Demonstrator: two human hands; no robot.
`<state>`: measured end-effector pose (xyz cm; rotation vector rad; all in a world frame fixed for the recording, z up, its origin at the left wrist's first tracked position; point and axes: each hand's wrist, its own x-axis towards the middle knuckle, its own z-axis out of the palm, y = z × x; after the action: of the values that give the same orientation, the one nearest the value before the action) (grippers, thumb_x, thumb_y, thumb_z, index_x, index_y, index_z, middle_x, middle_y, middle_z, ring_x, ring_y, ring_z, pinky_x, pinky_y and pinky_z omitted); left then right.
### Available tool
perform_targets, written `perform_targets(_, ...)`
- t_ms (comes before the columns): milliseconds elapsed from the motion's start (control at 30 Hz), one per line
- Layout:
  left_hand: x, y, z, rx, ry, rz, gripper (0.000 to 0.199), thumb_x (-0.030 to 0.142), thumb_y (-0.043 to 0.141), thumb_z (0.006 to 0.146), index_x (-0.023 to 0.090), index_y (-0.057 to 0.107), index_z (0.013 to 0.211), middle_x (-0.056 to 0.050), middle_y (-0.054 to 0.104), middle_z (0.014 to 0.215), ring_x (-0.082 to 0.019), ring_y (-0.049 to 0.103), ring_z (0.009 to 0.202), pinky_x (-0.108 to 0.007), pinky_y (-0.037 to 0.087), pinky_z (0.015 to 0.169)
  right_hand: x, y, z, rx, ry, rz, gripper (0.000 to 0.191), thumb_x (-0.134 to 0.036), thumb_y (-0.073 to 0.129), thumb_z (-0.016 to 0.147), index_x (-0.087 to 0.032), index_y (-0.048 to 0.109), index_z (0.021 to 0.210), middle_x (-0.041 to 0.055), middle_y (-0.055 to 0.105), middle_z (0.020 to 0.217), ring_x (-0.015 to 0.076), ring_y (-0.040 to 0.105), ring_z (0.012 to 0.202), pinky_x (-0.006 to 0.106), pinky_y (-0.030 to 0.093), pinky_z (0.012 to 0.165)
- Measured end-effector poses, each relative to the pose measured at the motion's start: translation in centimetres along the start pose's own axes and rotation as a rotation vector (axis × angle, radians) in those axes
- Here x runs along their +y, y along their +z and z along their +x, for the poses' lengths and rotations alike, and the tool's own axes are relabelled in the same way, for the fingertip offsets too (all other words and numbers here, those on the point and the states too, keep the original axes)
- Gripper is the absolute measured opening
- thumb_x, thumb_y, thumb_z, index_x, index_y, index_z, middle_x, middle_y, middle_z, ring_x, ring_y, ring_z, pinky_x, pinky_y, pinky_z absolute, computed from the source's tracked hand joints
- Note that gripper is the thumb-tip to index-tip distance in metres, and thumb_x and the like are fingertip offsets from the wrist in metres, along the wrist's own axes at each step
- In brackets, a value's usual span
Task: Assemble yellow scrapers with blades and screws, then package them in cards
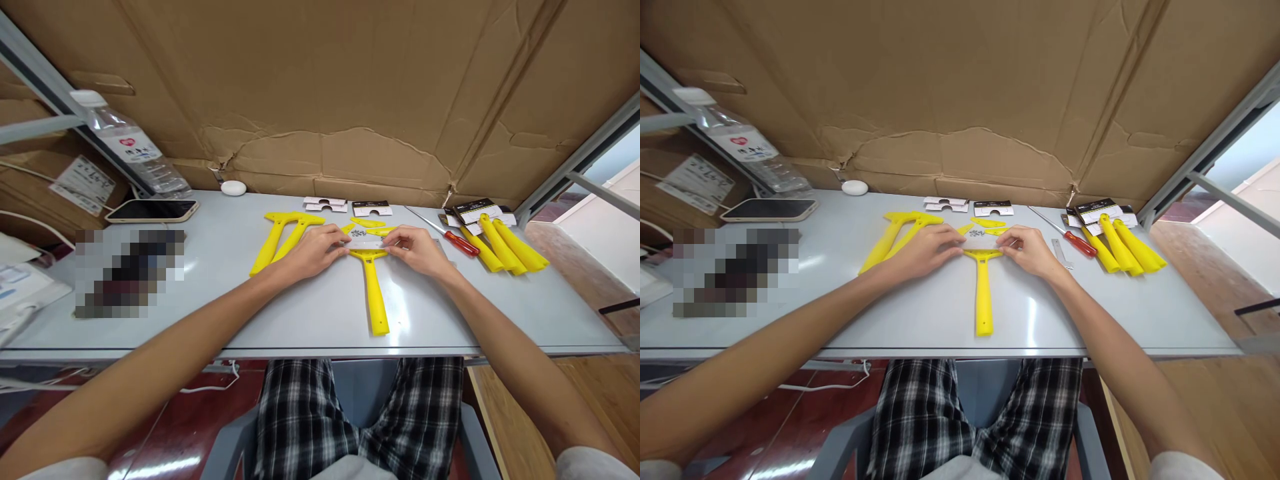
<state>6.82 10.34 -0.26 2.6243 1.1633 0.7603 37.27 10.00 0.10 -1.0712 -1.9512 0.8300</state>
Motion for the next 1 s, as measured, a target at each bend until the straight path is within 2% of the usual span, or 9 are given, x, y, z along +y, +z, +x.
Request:
perform_targets(267,-0.2,0.4,0.0,-0.044,0.004,0.013,0.033,0.037,0.06,0.106,0.02,0.082,0.123,-0.013,0.077,0.121,-0.03,0.071,0.111,-0.048,0.056,0.102,0.5,0.1,0.1,-0.049,-0.025,-0.112,0.016,-0.036,0.072,0.09,-0.024,0.081,0.096,0.007,0.076,0.103,0.0202,0.069,0.086,0.038,0.056,0.078)
perform_targets(467,-0.1,0.2,0.0,-0.062,0.01,0.012,0.034,0.037,0.059,0.106,0.02,0.08,0.126,-0.013,0.076,0.12,-0.031,0.07,0.114,-0.048,0.055,0.104,0.4,0.1,0.0,-0.092,-0.044,-0.155,0.018,-0.039,0.077,0.089,-0.024,0.083,0.097,0.0067,0.076,0.106,0.0169,0.066,0.08,0.035,0.055,0.075)
perform_targets(700,-0.2,0.3,0.0,-0.074,0.011,0.005,0.032,0.036,0.059,0.106,0.021,0.081,0.122,-0.012,0.075,0.119,-0.031,0.069,0.114,-0.048,0.054,0.105,1.1,0.5,0.2,-0.111,-0.106,-0.226,0.031,-0.034,0.082,0.087,-0.022,0.084,0.116,0.0092,0.075,0.114,0.0172,0.065,0.08,0.036,0.057,0.076)
perform_targets(833,-0.2,0.4,0.0,-0.062,0.017,-0.003,0.031,0.035,0.059,0.106,0.021,0.082,0.12,-0.012,0.076,0.119,-0.031,0.069,0.113,-0.049,0.054,0.104,1.2,0.7,0.1,-0.122,-0.133,-0.284,0.032,-0.03,0.081,0.089,-0.021,0.083,0.12,0.0091,0.075,0.113,0.0182,0.066,0.083,0.037,0.058,0.08)
perform_targets(1000,-0.1,0.5,0.0,-0.044,0.033,-0.028,0.028,0.031,0.058,0.106,0.021,0.082,0.115,-0.011,0.078,0.117,-0.03,0.071,0.111,-0.048,0.055,0.102,0.8,0.8,0.0,-0.113,-0.153,-0.35,0.037,-0.027,0.08,0.091,-0.021,0.08,0.128,0.0108,0.075,0.122,0.0184,0.066,0.083,0.038,0.058,0.081)
